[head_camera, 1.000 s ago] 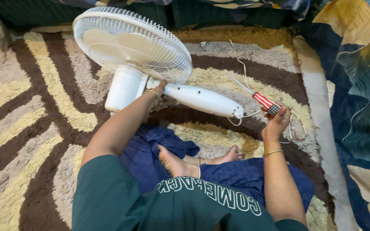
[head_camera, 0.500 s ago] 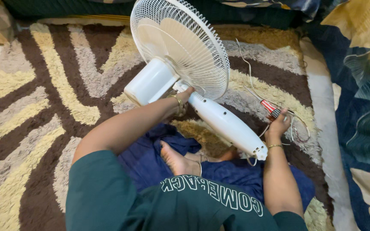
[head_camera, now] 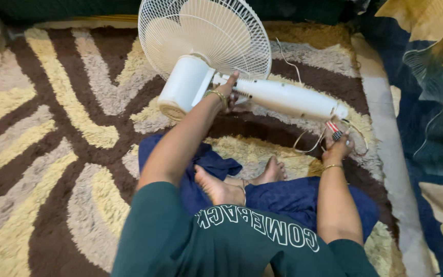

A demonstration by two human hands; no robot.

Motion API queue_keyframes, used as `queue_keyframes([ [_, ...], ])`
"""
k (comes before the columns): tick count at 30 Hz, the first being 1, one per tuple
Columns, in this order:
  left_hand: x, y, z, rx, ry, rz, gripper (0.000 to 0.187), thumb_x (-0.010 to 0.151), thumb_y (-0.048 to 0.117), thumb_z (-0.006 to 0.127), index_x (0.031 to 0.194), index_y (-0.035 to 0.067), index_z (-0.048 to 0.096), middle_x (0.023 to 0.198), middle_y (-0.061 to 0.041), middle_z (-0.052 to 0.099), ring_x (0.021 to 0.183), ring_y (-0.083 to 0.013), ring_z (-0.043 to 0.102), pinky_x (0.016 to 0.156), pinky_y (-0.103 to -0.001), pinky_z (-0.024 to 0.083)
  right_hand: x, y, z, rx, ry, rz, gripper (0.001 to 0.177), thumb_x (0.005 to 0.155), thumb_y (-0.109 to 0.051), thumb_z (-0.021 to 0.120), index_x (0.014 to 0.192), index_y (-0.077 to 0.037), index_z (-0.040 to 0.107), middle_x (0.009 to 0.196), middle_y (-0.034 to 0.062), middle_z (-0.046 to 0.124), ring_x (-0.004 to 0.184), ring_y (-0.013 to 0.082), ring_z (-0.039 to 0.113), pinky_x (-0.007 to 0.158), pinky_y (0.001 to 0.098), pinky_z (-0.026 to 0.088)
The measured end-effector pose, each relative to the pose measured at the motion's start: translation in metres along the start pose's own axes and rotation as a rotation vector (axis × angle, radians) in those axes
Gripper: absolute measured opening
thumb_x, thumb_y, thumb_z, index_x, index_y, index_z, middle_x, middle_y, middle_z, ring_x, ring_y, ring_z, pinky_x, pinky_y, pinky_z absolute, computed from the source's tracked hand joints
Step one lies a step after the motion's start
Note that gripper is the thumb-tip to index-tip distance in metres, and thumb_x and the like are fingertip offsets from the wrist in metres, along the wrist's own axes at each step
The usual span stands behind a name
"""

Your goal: The person sits on the floor and uses a screwdriver to remove screws from the neck of a white pedestal fan. They then wrap a white cord around the fan neck and adjust the fan head.

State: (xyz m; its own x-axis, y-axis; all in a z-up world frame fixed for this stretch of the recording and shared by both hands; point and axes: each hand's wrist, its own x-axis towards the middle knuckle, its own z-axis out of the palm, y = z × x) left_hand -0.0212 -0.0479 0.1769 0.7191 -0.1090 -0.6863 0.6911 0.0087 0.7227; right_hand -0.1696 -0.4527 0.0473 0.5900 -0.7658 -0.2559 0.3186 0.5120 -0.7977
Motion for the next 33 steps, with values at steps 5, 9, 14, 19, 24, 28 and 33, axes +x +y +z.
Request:
queue_keyframes([
  [5, 0.01, 0.011, 0.004, -0.1, 0.07, 0.078, 0.072, 0.068, 0.086, 0.066, 0.081, 0.017, 0.053, 0.058, 0.004, 0.049, 0.04, -0.0097, 0.046, 0.036, -0.027, 0.039, -0.008, -0.003, 0.006, 0.156, -0.1, 0.006, 0.03, 0.103, -0.019, 0.071, 0.121, -0.01, 0.049, 0.112, 0.0131, 0.066, 0.095, 0.0282, 0.074, 0.081, 0.0428, 0.065],
  [9, 0.023, 0.003, 0.017, -0.205, 0.089, 0.006, 0.077, 0.069, 0.087, 0.07, 0.088, 0.015, 0.051, 0.059, 0.003, 0.047, 0.04, -0.0117, 0.045, 0.038, -0.027, 0.04, -0.012, -0.027, 0.006, 0.25, -0.179, -0.07, 0.03, 0.102, -0.018, 0.07, 0.122, -0.013, 0.048, 0.12, 0.0151, 0.066, 0.099, 0.0325, 0.075, 0.089, 0.0432, 0.069],
  [14, 0.029, -0.013, 0.029, -0.193, -0.011, 0.049, 0.077, 0.065, 0.093, 0.057, 0.087, 0.019, 0.056, 0.052, 0.004, 0.044, 0.035, -0.0087, 0.036, 0.034, -0.026, 0.029, -0.027, -0.059, 0.016, 0.327, -0.265, -0.223, 0.033, 0.101, -0.016, 0.072, 0.125, -0.014, 0.05, 0.124, 0.0128, 0.066, 0.105, 0.0334, 0.075, 0.093, 0.0416, 0.065],
  [19, 0.002, -0.042, 0.008, -0.19, -0.172, 0.07, 0.076, 0.07, 0.091, 0.056, 0.091, 0.018, 0.058, 0.05, 0.006, 0.041, 0.034, -0.0063, 0.029, 0.033, -0.023, 0.021, -0.053, -0.068, 0.035, 0.288, -0.387, -0.312, 0.036, 0.101, -0.015, 0.075, 0.127, -0.013, 0.05, 0.128, 0.0127, 0.065, 0.11, 0.0291, 0.074, 0.096, 0.0373, 0.062],
  [24, -0.039, -0.064, -0.025, -0.218, -0.192, 0.094, 0.072, 0.073, 0.085, 0.058, 0.103, 0.02, 0.061, 0.06, 0.006, 0.048, 0.037, -0.0045, 0.026, 0.036, -0.019, 0.019, -0.062, -0.059, 0.053, 0.232, -0.461, -0.395, 0.038, 0.102, -0.016, 0.073, 0.133, -0.011, 0.052, 0.132, 0.0084, 0.065, 0.116, 0.0208, 0.069, 0.095, 0.0324, 0.059],
  [28, -0.06, -0.066, -0.03, -0.321, -0.127, 0.101, 0.072, 0.074, 0.081, 0.064, 0.116, 0.022, 0.057, 0.07, 0.004, 0.046, 0.041, -0.005, 0.027, 0.038, -0.02, 0.021, -0.064, -0.044, 0.066, 0.286, -0.483, -0.301, 0.036, 0.102, -0.016, 0.071, 0.132, -0.011, 0.052, 0.134, 0.0049, 0.065, 0.113, 0.0203, 0.068, 0.092, 0.0343, 0.06],
  [33, -0.076, -0.059, -0.034, -0.327, -0.118, 0.106, 0.074, 0.076, 0.08, 0.064, 0.115, 0.019, 0.054, 0.078, 0.001, 0.052, 0.044, -0.0062, 0.029, 0.04, -0.021, 0.024, -0.067, -0.048, 0.074, 0.33, -0.515, -0.223, 0.034, 0.103, -0.015, 0.07, 0.131, -0.013, 0.052, 0.137, 0.0086, 0.065, 0.112, 0.0205, 0.068, 0.088, 0.0337, 0.058],
])
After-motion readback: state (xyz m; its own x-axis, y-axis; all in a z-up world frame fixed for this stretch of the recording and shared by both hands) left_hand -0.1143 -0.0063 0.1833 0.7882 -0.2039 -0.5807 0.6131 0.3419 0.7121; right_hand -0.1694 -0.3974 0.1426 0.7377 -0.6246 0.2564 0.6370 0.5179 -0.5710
